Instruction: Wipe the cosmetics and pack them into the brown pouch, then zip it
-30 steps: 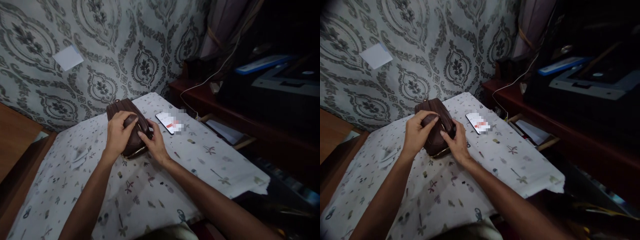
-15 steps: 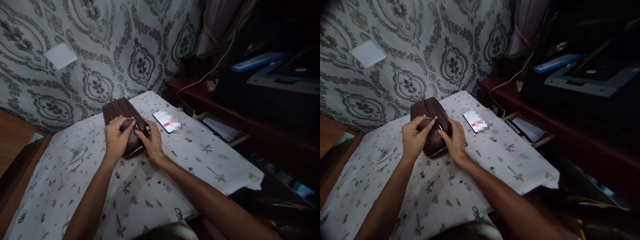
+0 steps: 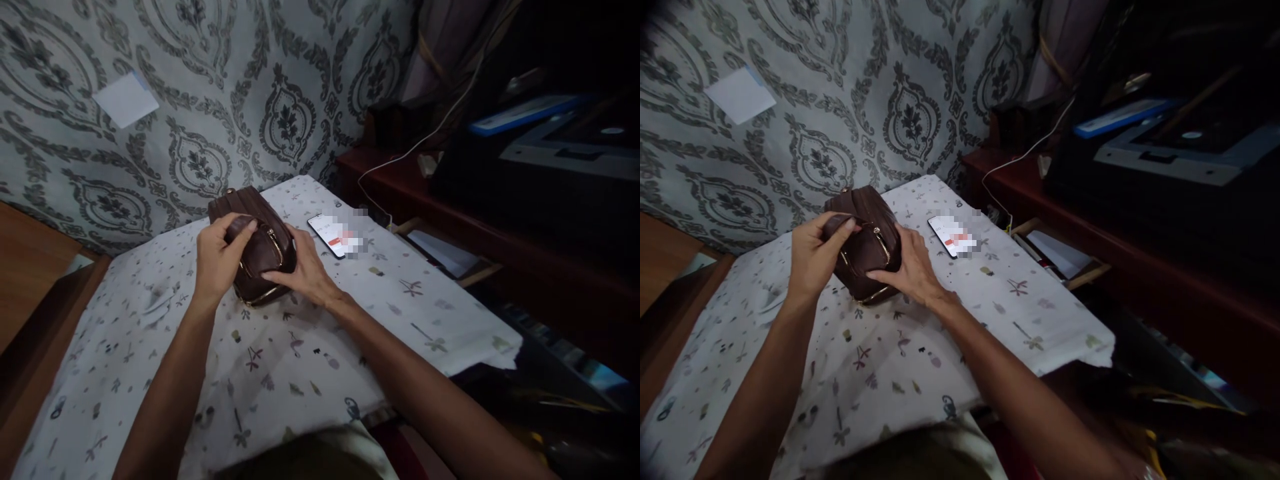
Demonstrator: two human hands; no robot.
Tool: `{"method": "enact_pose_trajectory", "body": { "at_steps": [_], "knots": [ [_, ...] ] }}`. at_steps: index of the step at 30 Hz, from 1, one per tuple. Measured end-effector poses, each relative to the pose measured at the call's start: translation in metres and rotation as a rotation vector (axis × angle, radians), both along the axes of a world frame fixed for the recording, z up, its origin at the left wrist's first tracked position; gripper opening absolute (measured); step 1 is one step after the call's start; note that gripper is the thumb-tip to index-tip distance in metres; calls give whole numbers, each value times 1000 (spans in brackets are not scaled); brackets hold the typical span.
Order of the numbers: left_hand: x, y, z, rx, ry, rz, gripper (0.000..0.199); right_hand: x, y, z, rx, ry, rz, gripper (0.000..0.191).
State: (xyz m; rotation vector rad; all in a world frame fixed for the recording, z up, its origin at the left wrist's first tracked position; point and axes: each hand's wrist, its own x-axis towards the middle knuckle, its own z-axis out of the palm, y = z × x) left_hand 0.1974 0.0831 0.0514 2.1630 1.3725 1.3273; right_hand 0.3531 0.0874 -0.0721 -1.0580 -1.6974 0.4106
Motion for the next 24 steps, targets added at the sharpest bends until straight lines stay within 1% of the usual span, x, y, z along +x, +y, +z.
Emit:
{"method": "enact_pose_trajectory", "body": {
  "at_steps": [2, 5, 8, 11, 13, 18, 19, 21, 23, 24],
  "knots": [
    [0, -2, 0, -4, -5, -31, 16, 3, 1, 0, -18, 6, 37, 106],
    [1, -5, -1, -6, -13, -58, 15, 2, 1, 0, -11, 29, 10, 106],
    [0, -6, -3, -14, -10, -66, 16, -1, 1, -3, 17, 47, -53, 100],
    [-3, -5, -6, -19, 11, -56, 20, -3, 4, -6, 47, 58, -74, 93],
    [-7, -5, -7, 2, 30, -59, 19, -2, 5, -8, 50, 69, -71, 91],
    [-20, -6, -8, 65, 58, -34, 25, 0, 4, -5, 29, 128, 24, 98],
    [-22, -6, -8, 65, 60, -26, 23, 0, 3, -3, 17, 154, 46, 96],
    [-25, -6, -9, 61, 64, -21, 20, 0, 1, -1, -19, 205, 81, 87],
    [-27, -7, -10, 65, 75, -29, 19, 0, 0, 0, -43, 225, 102, 79],
    [-27, -7, -10, 73, 84, -33, 19, -1, 0, 0, -41, 220, 104, 78]
  ]
}}
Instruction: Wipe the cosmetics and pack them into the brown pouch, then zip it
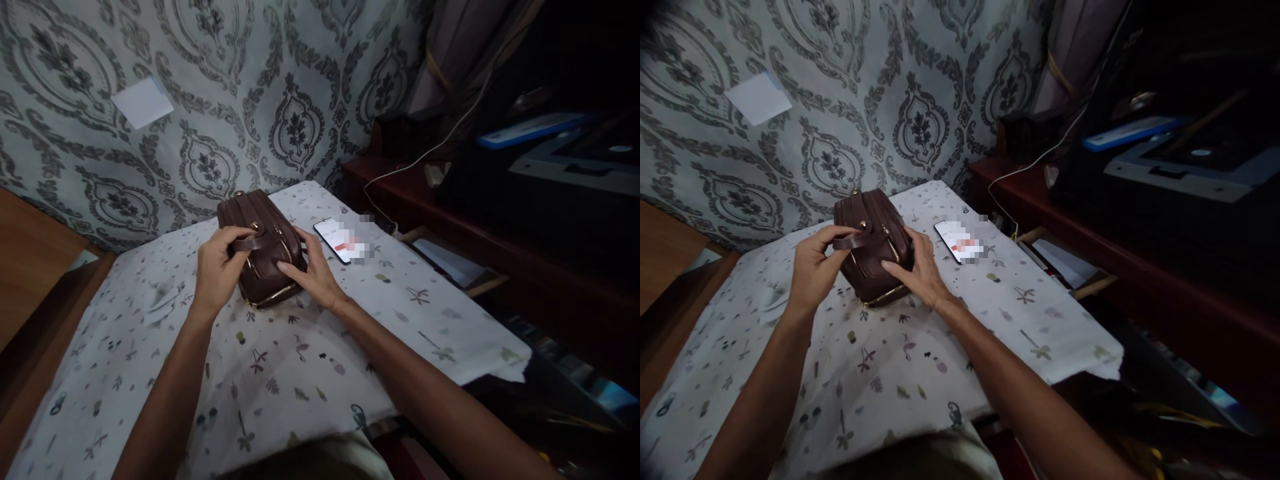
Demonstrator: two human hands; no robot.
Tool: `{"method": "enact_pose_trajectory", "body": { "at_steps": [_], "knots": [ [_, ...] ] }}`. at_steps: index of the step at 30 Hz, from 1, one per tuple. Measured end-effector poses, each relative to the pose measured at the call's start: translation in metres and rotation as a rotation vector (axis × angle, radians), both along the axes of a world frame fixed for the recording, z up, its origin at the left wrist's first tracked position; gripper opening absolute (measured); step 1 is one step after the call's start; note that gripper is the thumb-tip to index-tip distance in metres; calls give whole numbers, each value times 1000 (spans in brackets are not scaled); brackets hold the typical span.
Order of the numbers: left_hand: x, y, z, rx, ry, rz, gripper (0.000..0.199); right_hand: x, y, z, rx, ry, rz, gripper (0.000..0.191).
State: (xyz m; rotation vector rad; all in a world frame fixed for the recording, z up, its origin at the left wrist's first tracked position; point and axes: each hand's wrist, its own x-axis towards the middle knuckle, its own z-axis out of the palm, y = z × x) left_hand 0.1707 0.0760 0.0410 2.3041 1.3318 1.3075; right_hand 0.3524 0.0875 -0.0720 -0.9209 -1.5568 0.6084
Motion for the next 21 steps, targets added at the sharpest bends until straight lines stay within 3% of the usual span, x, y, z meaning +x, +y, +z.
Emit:
{"method": "enact_pose_trajectory", "body": {
  "at_steps": [5, 12, 21],
  "knots": [
    [0, -6, -2, 99, 91, 37, 24, -4, 2, -4, 68, -31, -68, 76],
    [-5, -16, -11, 209, 264, 303, 17, -6, 3, -8, 85, -57, -95, 75],
    [-5, -26, -23, 332, 292, 246, 14, -7, 3, -9, 76, -79, -109, 77]
  ]
}}
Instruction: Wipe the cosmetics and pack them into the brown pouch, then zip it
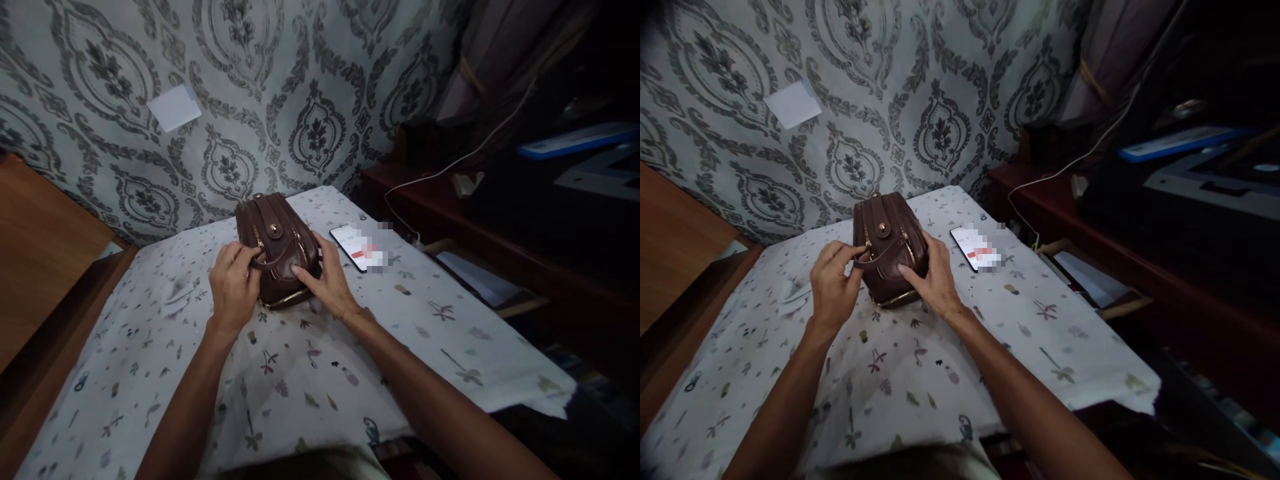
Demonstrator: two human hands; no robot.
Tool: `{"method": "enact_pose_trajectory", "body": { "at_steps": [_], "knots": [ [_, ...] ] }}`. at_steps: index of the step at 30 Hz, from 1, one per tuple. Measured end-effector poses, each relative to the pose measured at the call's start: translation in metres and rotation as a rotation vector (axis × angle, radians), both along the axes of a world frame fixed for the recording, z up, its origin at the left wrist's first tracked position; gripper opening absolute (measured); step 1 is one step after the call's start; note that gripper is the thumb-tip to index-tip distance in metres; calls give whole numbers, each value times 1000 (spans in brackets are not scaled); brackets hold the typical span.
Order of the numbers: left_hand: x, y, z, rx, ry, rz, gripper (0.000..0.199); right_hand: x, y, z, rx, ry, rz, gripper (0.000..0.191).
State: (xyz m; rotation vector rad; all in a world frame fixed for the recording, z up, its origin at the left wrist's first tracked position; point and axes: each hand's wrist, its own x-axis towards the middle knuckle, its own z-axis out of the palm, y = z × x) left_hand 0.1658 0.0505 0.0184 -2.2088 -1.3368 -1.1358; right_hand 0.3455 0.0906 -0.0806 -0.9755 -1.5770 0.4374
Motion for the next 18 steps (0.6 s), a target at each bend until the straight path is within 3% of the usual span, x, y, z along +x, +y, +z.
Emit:
{"method": "enact_pose_trajectory", "body": {
  "at_steps": [8, 11, 14, 18],
  "knots": [
    [3, -16, -8, 58, 152, 36, 14, 2, -3, 5, -27, 34, 46, 79],
    [11, -18, -4, 57, 219, 77, 15, 3, -5, 8, -59, 90, 80, 67],
    [25, -15, -1, 33, 276, 69, 29, 4, -6, 10, -90, 151, 108, 56],
    [38, -9, 2, 40, 364, 8, 38, 5, -3, 7, -96, 191, 114, 59]
  ]
}}
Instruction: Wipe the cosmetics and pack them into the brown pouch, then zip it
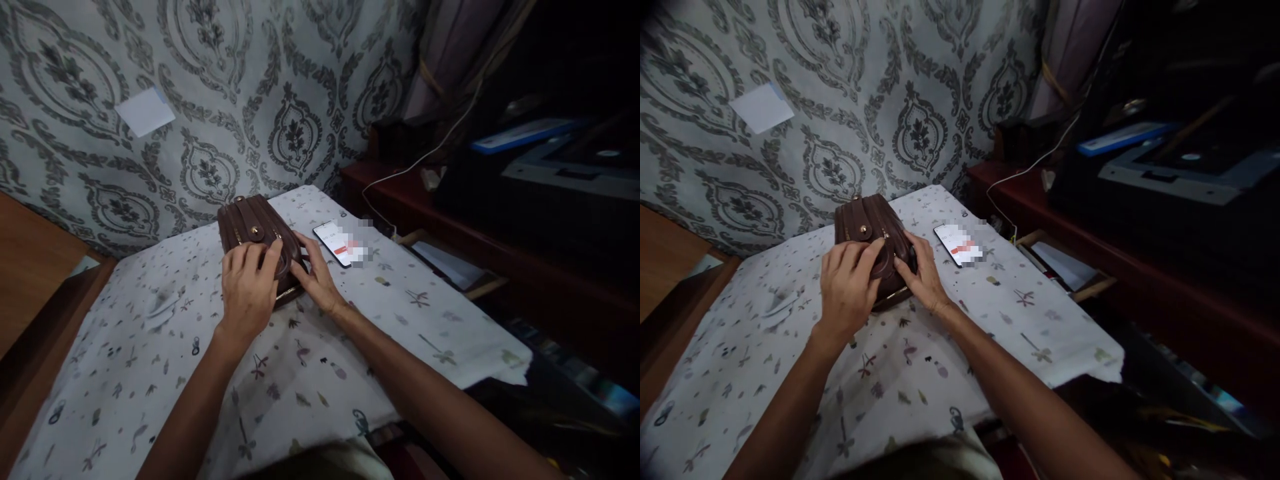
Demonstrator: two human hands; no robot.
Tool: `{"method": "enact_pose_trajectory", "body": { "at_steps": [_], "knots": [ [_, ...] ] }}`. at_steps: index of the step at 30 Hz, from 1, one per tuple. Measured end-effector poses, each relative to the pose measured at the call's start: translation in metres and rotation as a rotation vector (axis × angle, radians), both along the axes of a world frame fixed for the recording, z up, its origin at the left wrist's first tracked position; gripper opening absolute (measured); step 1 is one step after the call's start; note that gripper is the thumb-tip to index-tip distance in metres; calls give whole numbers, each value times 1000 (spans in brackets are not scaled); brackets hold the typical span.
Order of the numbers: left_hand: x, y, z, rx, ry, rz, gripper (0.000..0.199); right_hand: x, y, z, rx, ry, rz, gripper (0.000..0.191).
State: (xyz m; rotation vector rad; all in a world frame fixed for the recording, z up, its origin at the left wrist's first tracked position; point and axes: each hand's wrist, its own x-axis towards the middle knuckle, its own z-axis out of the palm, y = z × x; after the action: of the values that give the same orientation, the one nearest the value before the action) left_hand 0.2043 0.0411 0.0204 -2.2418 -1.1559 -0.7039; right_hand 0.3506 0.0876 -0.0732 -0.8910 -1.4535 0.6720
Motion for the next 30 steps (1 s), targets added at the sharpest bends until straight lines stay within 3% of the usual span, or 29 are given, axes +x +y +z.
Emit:
{"method": "enact_pose_trajectory", "body": {
  "at_steps": [8, 16, 30],
  "knots": [
    [-4, 4, 0, -65, -190, -90, 21, -1, 4, -3, 16, 39, 8, 58],
    [0, 6, -10, -60, -237, -199, 13, -1, 2, -1, 49, 5, -33, 54],
    [-11, 6, -20, -21, -123, -296, 20, 0, 1, -3, 78, -50, -55, 55]
  ]
}}
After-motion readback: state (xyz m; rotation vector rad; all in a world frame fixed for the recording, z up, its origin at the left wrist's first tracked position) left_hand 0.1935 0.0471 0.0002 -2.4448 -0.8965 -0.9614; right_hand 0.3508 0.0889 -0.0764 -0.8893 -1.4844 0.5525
